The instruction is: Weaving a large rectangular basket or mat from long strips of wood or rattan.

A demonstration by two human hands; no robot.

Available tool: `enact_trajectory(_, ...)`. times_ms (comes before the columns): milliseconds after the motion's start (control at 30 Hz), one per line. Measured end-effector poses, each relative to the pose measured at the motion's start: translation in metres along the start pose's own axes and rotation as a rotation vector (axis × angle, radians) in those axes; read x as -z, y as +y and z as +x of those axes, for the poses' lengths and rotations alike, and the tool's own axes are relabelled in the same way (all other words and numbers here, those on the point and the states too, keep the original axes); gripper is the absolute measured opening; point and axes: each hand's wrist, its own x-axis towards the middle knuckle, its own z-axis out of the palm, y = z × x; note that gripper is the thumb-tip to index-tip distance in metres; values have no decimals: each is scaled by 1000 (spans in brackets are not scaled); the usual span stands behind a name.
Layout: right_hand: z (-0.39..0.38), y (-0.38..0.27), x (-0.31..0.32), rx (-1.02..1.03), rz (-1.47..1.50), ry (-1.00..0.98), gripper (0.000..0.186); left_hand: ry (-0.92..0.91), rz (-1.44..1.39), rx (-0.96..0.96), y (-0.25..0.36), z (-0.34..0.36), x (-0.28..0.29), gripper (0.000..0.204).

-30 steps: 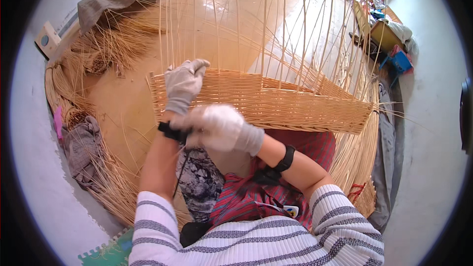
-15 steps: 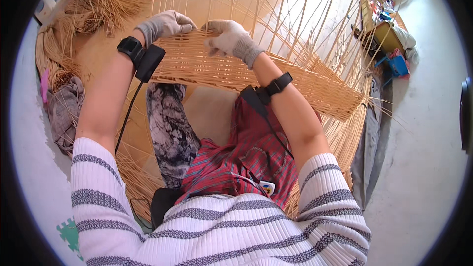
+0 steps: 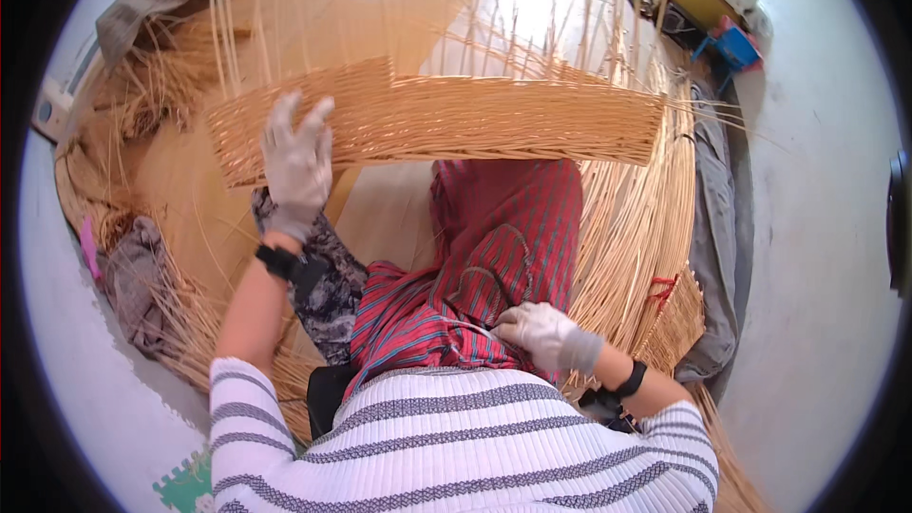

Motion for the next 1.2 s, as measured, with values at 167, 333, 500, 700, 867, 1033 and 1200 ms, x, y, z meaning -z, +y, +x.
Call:
enact_trajectory(167, -21, -16, -35, -50, 49, 383, 45, -59, -24, -24, 63, -45, -21, 40)
enact_trajectory(333, -5, 16, 0, -68, 935, 754, 35, -503, -820, 148, 119, -66, -10, 23)
enact_trajectory(500, 54, 27, 36, 14, 694, 1160, 39, -1106, -1407, 709, 165, -82, 0, 27)
enact_trajectory(700, 100, 9, 21, 55, 412, 1069, 57, -1234, -1339, 820, 130, -71, 2, 32)
enact_trajectory(867, 97, 15, 11, -1, 569, 868, 41, -1117, -1345, 722, 114, -56, 7, 28)
enact_trajectory(1033, 98, 44, 3, -134, 616, 469, 45, -701, -1435, 641, 96, -3, 15, 17)
enact_trajectory(1200, 124, 61, 33, -127, 1102, 549, 45, -210, -698, 170, 98, 58, -7, 31)
